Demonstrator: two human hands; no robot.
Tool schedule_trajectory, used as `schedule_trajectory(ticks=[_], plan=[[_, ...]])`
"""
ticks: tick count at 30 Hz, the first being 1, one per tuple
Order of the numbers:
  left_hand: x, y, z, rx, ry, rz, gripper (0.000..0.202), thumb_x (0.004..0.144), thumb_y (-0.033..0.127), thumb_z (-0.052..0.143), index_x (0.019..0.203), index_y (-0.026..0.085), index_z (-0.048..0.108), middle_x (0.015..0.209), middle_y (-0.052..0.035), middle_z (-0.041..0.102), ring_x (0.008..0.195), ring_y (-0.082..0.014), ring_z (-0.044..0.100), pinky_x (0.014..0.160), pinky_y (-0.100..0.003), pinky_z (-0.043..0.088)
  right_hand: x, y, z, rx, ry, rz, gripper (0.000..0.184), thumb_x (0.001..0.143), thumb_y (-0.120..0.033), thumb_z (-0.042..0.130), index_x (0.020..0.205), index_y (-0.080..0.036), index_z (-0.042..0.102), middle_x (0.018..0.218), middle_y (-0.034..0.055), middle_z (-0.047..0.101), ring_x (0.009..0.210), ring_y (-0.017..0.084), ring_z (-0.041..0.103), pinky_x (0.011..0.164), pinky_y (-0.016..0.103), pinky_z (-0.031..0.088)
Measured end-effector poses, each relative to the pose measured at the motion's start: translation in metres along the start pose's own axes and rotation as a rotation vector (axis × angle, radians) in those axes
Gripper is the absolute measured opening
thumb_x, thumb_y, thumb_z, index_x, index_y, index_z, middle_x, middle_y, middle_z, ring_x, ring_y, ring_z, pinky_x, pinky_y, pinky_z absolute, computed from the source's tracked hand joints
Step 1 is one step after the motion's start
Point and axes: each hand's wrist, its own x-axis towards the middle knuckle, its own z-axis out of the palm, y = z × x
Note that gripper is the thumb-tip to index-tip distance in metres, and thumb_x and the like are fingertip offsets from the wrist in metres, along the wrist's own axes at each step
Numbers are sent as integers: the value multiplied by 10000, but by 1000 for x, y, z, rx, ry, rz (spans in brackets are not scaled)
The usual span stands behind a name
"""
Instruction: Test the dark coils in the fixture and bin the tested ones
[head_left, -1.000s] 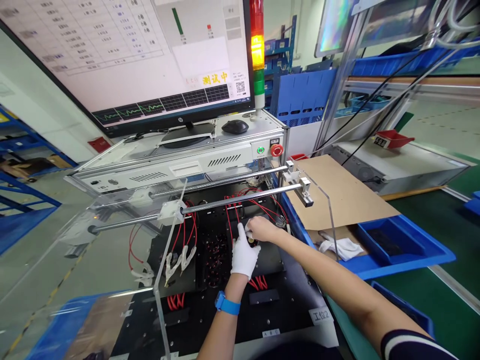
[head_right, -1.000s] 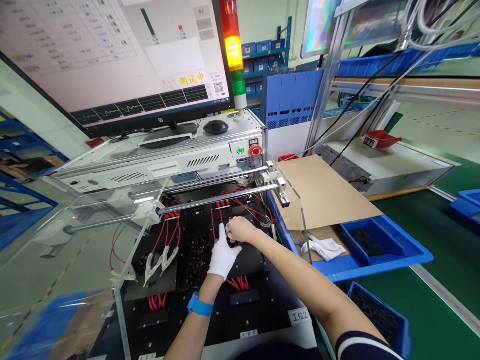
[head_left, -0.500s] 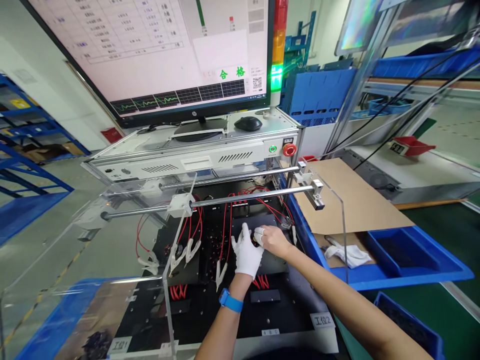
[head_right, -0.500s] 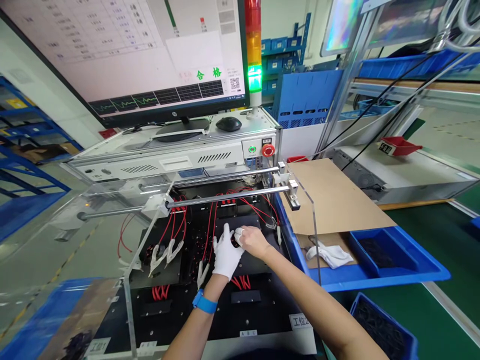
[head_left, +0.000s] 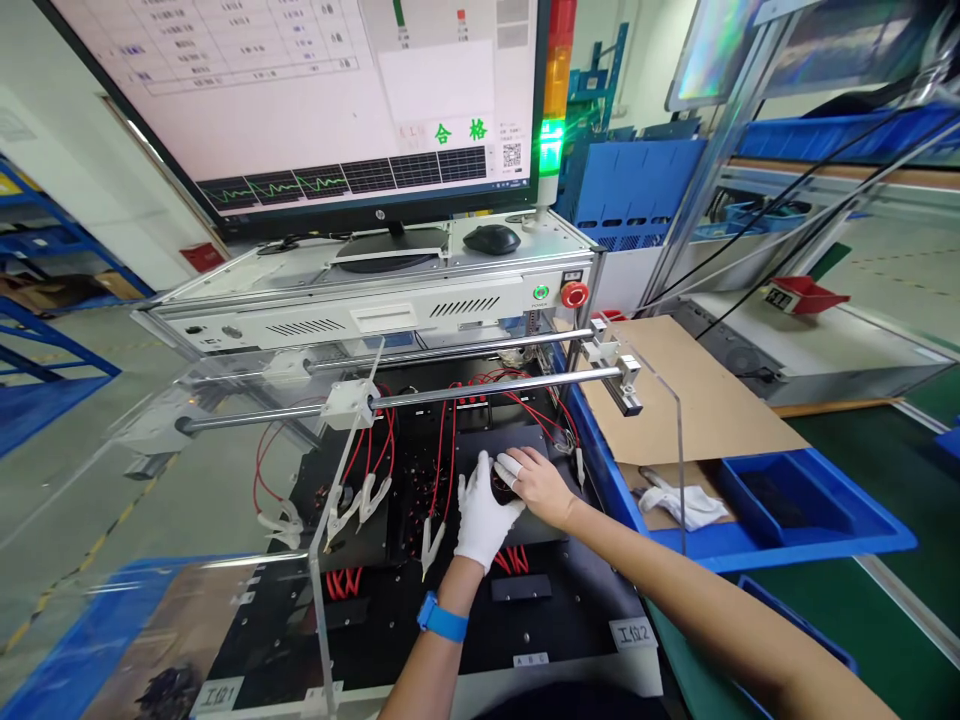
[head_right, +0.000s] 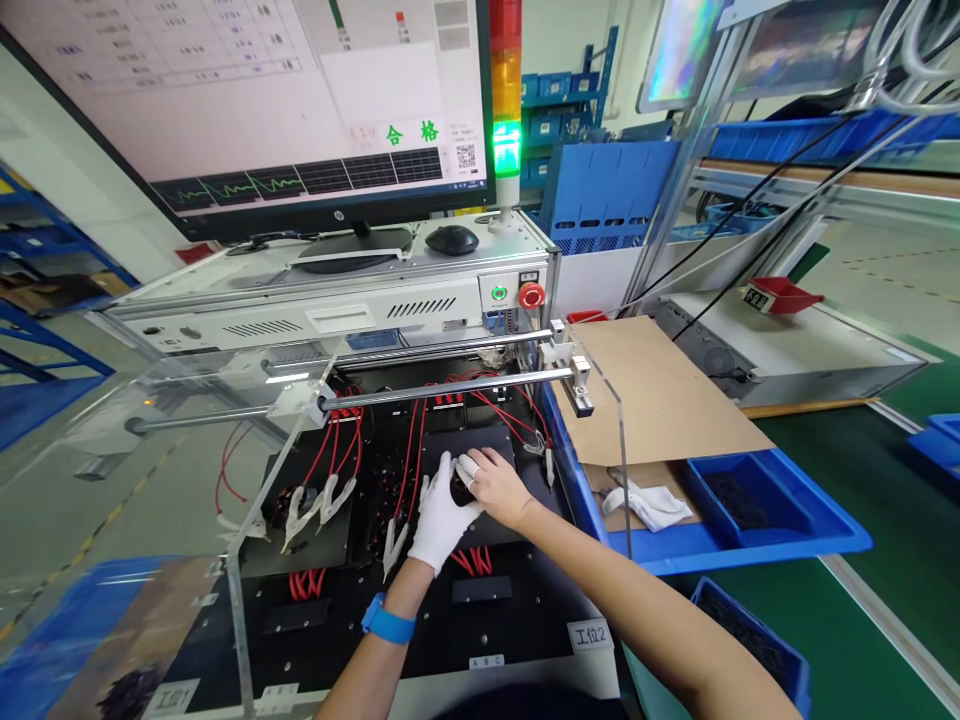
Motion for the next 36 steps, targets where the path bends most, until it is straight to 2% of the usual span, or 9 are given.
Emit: schedule_trajectory(ticks=[4, 8, 12, 16, 20, 24, 27, 31, 36], plan=[[-7, -7, -5, -89, -44, 60, 852, 638, 329, 675, 1346, 156, 235, 1383, -117, 341, 1282, -258, 295, 1107, -486, 111, -6, -7, 2, 12, -16, 59, 359, 852, -134, 429, 1200, -136, 512, 1246, 123, 496, 1194, 253, 363, 1000, 433, 300], [-14, -20, -16, -315, 35, 107, 441, 848, 272, 402, 1283, 198, 377, 1329, -52, 433, 1236, -164, 376, 1077, -393, 280, -9, -3, -3, 156, 55, 174, 443, 804, -79, 414, 1211, -224, 514, 1271, 75, 485, 1181, 230, 395, 985, 416, 334], [-19, -30, -20, -114, 135, 288, 355, 829, 127, 370, 1052, 280, 599, 1279, 16, 487, 1240, -164, 365, 1064, -411, 313, -8, 36, 6, 257, 350, 839, 596, 737, -45, 373, 1323, -152, 365, 1283, 117, 459, 1198, 221, 398, 997, 394, 341], [-17, -29, -11, 140, 113, 468, 239, 791, 187, 532, 946, 328, 647, 1220, 20, 539, 1213, -215, 398, 1053, -466, 311, -1, 84, 37, 323, 193, 1203, 853, 611, -106, 568, 1361, -10, 174, 1259, 231, 432, 1171, 291, 426, 940, 404, 388], [-15, -28, -3, 139, 108, 512, 214, 808, 196, 518, 888, 335, 659, 1047, 18, 638, 1117, -198, 494, 1050, -473, 320, -5, 94, 47, 360, 15, 1245, 706, 637, -140, 586, 1292, -66, 334, 1093, 185, 548, 1005, 264, 548, 820, 349, 446], [-17, -34, -1, 19, 37, 382, 224, 795, 182, 519, 925, 311, 647, 996, 6, 653, 1077, -190, 527, 1044, -479, 354, -16, 63, 18, 323, 53, 1114, 397, 713, -129, 472, 1106, -156, 523, 1016, 107, 578, 936, 221, 570, 776, 288, 438], [-19, -38, 0, -70, 59, 321, 206, 793, 186, 526, 927, 286, 647, 989, -16, 655, 1027, -190, 560, 1006, -458, 414, -21, 27, -5, 258, -60, 972, 391, 695, -161, 504, 1086, -172, 523, 965, 92, 575, 886, 231, 573, 730, 294, 438], [-19, -36, -2, -67, 115, 458, 193, 814, 185, 510, 899, 278, 656, 955, -4, 670, 1002, -180, 577, 1005, -444, 409, -29, -12, -11, 199, -172, 986, 518, 732, -240, 526, 1225, -127, 413, 1056, 147, 532, 924, 253, 556, 692, 300, 439], [-17, -24, -8, 74, 145, 621, 263, 835, 126, 447, 929, 264, 649, 950, 9, 676, 1019, -157, 567, 1006, -405, 395, -40, -20, -12, 161, -282, 1038, 490, 805, -330, 488, 1227, -92, 414, 1019, 179, 559, 876, 271, 590, 669, 319, 440]])
